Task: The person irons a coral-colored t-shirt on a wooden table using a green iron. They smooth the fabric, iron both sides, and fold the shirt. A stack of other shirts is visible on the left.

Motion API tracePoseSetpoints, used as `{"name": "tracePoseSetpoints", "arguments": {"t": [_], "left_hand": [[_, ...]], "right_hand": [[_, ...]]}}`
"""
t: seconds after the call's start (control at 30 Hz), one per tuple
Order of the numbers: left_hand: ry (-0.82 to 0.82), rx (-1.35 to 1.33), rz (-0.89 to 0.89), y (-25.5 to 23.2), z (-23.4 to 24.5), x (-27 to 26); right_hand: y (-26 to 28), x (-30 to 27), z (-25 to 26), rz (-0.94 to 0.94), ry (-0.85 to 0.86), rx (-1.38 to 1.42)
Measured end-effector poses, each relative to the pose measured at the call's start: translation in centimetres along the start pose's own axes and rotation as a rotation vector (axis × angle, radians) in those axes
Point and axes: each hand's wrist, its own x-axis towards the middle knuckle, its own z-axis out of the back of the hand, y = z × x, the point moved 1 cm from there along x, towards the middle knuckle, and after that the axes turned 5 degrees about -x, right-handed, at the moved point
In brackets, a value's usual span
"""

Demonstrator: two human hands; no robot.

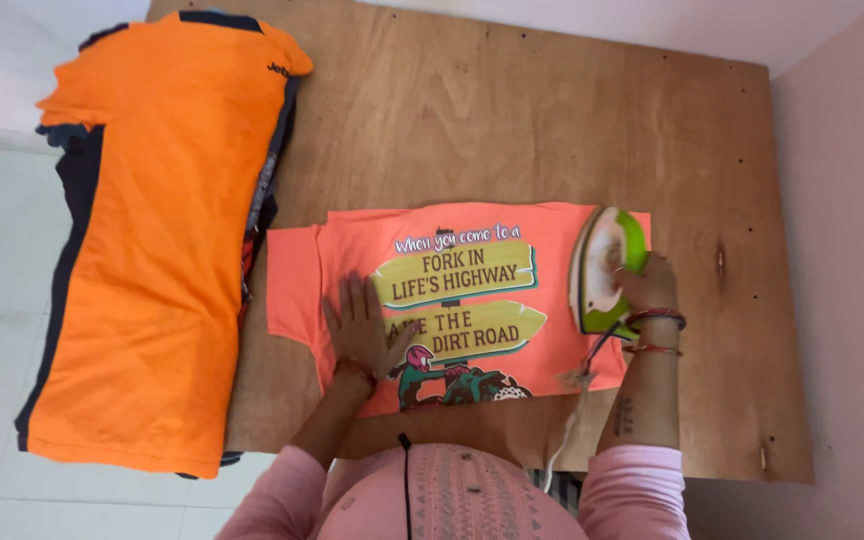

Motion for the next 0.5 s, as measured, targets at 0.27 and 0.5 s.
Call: {"name": "tracePoseSetpoints", "arguments": {"t": [0.27,0.5], "left_hand": [[0.375,0.08,0.01,-6.6,5.4,7.0],[0.341,0.045,-0.126,-5.4,4.7,7.9]], "right_hand": [[-3.7,1.9,2.3,-0.109,-0.024,0.231],[-2.5,-0.3,2.4,-0.157,-0.018,0.275]]}}
